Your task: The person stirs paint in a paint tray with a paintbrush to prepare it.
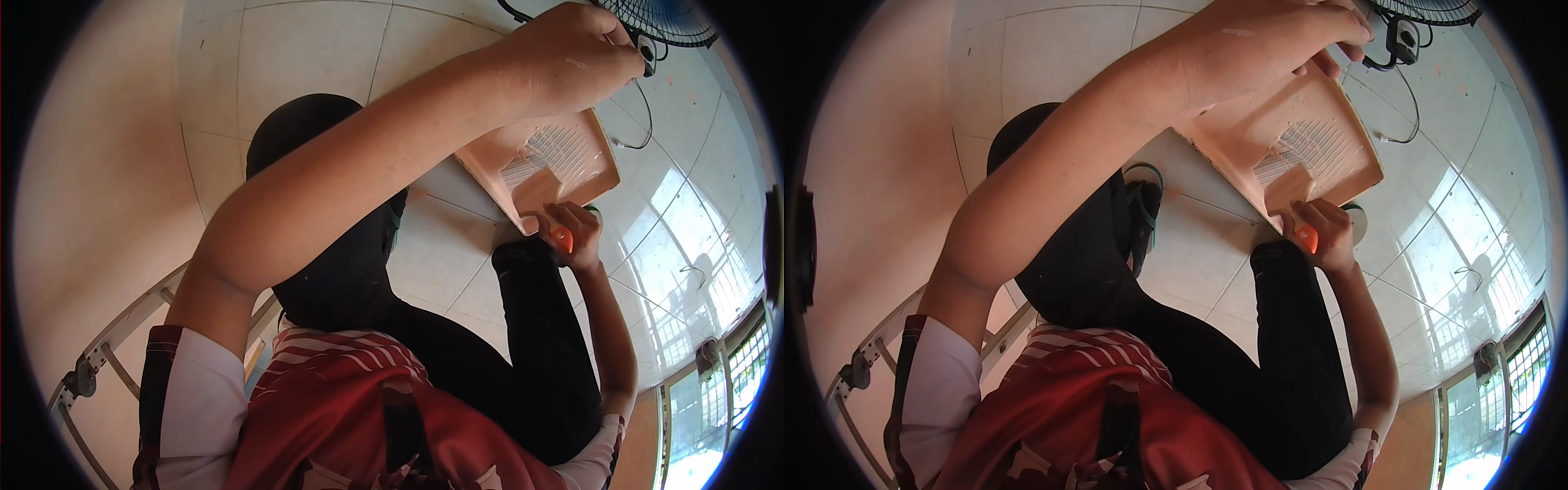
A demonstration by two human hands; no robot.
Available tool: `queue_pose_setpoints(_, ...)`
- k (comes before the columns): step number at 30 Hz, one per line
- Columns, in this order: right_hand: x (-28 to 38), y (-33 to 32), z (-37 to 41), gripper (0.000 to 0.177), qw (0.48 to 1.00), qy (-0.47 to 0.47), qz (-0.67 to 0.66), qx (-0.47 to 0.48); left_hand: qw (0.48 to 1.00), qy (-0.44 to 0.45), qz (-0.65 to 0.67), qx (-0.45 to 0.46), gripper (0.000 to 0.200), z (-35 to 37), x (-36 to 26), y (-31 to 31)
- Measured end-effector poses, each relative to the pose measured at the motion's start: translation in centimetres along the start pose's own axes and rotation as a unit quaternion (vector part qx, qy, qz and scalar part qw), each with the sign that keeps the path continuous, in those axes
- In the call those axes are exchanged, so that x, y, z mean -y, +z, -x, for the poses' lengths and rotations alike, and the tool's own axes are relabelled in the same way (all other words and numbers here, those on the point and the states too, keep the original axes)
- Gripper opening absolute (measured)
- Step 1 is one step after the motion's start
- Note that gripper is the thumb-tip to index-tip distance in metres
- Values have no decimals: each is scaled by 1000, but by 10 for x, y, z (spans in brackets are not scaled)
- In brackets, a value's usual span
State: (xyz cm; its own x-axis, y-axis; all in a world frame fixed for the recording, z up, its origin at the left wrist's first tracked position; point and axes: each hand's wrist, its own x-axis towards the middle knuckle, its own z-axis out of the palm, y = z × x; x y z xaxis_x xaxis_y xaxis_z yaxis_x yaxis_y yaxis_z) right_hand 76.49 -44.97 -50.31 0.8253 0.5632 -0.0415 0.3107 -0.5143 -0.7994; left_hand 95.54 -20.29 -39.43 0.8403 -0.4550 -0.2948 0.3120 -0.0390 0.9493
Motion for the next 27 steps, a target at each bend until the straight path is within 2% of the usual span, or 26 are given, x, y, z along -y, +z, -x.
queue_pose_setpoints(2, -2, 3, 4, 24, 999, -17, 16, 26, 994, -107, -24, 5, 33, 5, -29, 4)
queue_pose_setpoints(11, 1, 42, -15, 29, 997, -41, -20, 55, 991, 16, -59, -118, 36, 8, 19, 7)
queue_pose_setpoints(17, -4, 55, -43, 32, 998, -42, -41, 21, 985, 20, -65, -156, 35, 10, 18, -8)
queue_pose_setpoints(21, -9, 56, -54, 39, 996, -43, -33, 66, 982, 22, -62, -175, 34, 9, 17, -7)
queue_pose_setpoints(27, -17, 46, -47, 45, 995, -25, -71, 66, 987, 14, -76, -143, 32, -3, 26, 1)
